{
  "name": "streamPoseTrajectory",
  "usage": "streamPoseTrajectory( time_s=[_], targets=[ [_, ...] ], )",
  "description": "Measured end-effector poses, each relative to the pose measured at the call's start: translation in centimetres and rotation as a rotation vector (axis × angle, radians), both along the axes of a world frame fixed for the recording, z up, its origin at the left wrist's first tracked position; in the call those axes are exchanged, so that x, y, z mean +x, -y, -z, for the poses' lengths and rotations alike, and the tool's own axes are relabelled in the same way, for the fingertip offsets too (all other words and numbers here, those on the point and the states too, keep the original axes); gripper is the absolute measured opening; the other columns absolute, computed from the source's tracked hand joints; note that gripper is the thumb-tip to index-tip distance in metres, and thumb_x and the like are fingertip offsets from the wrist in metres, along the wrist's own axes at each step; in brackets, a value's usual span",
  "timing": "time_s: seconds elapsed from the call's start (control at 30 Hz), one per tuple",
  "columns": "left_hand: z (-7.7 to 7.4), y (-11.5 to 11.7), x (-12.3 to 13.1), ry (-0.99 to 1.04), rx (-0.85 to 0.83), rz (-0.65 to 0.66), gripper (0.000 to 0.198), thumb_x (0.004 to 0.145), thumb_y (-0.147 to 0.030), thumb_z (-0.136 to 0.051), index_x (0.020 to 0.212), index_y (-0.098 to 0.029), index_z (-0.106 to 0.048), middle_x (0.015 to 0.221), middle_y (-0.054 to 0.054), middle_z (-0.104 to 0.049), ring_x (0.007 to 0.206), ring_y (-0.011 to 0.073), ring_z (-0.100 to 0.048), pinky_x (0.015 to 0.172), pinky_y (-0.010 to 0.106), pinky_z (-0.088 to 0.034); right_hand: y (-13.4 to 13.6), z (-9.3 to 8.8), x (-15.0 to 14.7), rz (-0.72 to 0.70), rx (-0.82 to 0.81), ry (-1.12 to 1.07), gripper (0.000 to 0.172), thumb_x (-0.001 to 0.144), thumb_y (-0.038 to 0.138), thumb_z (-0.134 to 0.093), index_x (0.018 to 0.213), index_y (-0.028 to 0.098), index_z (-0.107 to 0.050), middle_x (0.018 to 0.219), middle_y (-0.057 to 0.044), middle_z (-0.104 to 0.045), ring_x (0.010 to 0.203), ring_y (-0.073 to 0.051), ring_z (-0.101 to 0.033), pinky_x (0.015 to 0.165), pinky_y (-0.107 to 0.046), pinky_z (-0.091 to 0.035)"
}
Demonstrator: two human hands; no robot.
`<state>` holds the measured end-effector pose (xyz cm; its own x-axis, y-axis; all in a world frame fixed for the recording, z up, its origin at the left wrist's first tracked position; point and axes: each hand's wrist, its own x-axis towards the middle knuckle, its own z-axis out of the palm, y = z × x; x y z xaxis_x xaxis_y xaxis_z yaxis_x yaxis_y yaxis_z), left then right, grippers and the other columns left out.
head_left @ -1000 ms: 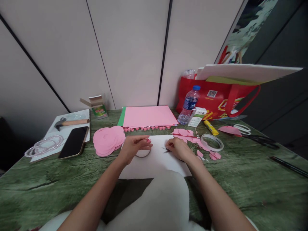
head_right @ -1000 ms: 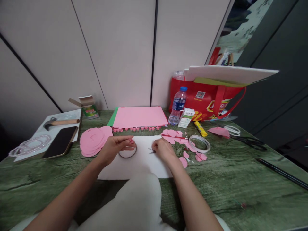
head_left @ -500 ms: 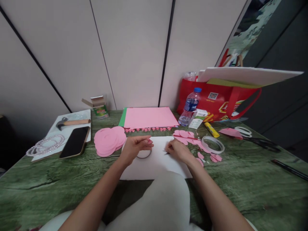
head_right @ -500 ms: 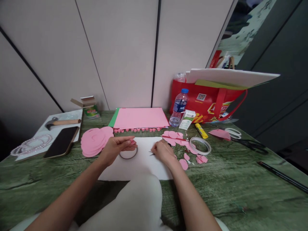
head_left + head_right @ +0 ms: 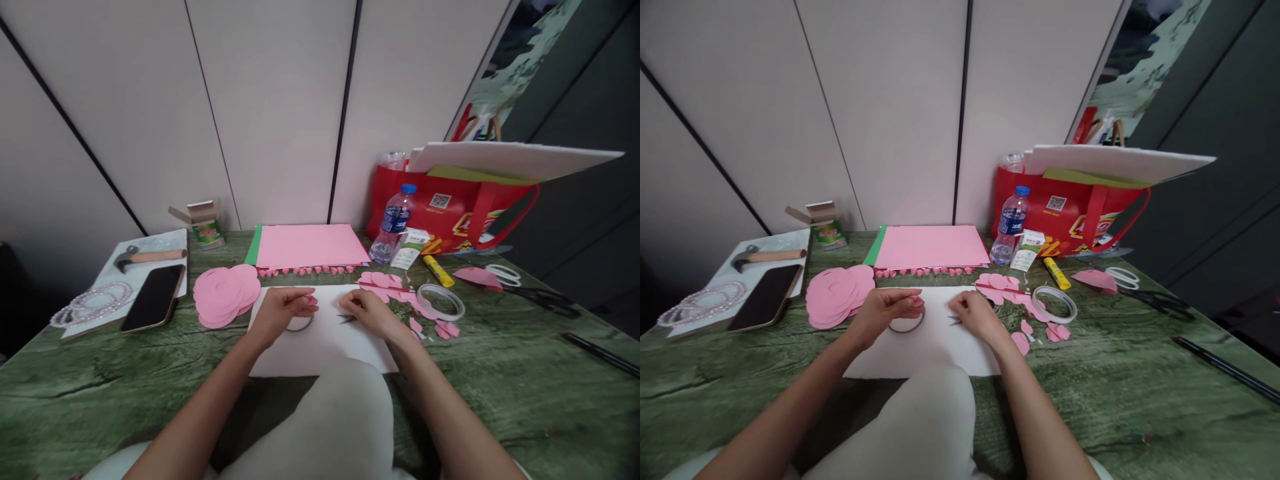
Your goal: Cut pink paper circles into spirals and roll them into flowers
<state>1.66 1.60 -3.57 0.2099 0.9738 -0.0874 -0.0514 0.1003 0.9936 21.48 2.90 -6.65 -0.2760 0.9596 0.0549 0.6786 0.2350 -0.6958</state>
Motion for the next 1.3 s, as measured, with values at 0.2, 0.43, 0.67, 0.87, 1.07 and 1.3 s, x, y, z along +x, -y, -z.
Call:
streamPoseTrajectory(
  time_s=[0.2, 0.43, 0.67, 0.87, 1.07, 1.3],
  targets=[
    [0.8, 0.1, 0.5, -0.025, -0.017, 0.069, 0.024, 0.065, -0.023, -0.066, 0.087, -0.012, -0.068, 0.076, 0.007, -0.071, 0.071, 0.0176, -0.066, 0.076, 0.034, -0.052, 1.7, -2.0, -2.2, -0.208, 0.019, -0.498, 0.021, 0.08, 0.033, -0.047, 0.068, 0.016, -0.052, 0.074, 0.0, -0.051, 0.072, -0.012, -0.048, 0.064, -0.022, -0.038],
    [0.7, 0.1, 0.1, 0.014, -0.062, 0.165, 0.031, 0.065, -0.026, -0.067, 0.092, -0.01, -0.066, 0.082, 0.008, -0.071, 0.076, 0.0201, -0.065, 0.079, 0.036, -0.05, 1.2, -1.2, -2.3, -0.212, 0.022, -0.425, 0.022, 0.079, 0.032, -0.051, 0.065, 0.016, -0.056, 0.074, -0.002, -0.053, 0.075, -0.014, -0.049, 0.065, -0.023, -0.039],
    [1.0, 0.1, -0.4, 0.05, -0.039, 0.314, 0.03, 0.07, -0.025, -0.062, 0.095, -0.01, -0.065, 0.087, 0.01, -0.069, 0.085, 0.0216, -0.064, 0.082, 0.037, -0.048, 1.4, -1.5, -2.1, -0.249, -0.012, -0.415, 0.022, 0.078, 0.031, -0.051, 0.062, 0.016, -0.056, 0.072, -0.001, -0.052, 0.07, -0.013, -0.05, 0.063, -0.024, -0.04],
    [0.6, 0.2, -0.3, 0.06, -0.048, 0.359, 0.027, 0.07, -0.023, -0.062, 0.093, -0.009, -0.065, 0.088, 0.01, -0.069, 0.084, 0.022, -0.064, 0.084, 0.038, -0.047, 1.2, -1.2, -2.0, -0.25, -0.002, -0.331, 0.02, 0.077, 0.029, -0.052, 0.063, 0.016, -0.058, 0.071, -0.002, -0.054, 0.067, -0.013, -0.051, 0.062, -0.024, -0.04],
    [0.2, 0.4, -0.1, 0.06, -0.082, 0.343, 0.028, 0.067, -0.024, -0.065, 0.089, -0.008, -0.066, 0.084, 0.011, -0.07, 0.081, 0.0225, -0.065, 0.083, 0.039, -0.047, 1.1, -0.6, -2.1, -0.204, 0.01, -0.285, 0.018, 0.075, 0.03, -0.053, 0.065, 0.016, -0.059, 0.074, -0.003, -0.055, 0.069, -0.014, -0.052, 0.06, -0.025, -0.042],
    [0.4, 0.4, -0.1, 0.077, -0.087, 0.343, 0.029, 0.064, -0.025, -0.067, 0.088, -0.007, -0.067, 0.082, 0.011, -0.07, 0.079, 0.0227, -0.065, 0.082, 0.04, -0.047, 1.2, -0.5, -2.5, -0.175, 0.0, -0.309, 0.017, 0.073, 0.029, -0.054, 0.063, 0.016, -0.058, 0.074, -0.003, -0.057, 0.066, -0.015, -0.057, 0.058, -0.025, -0.046]
  ],
)
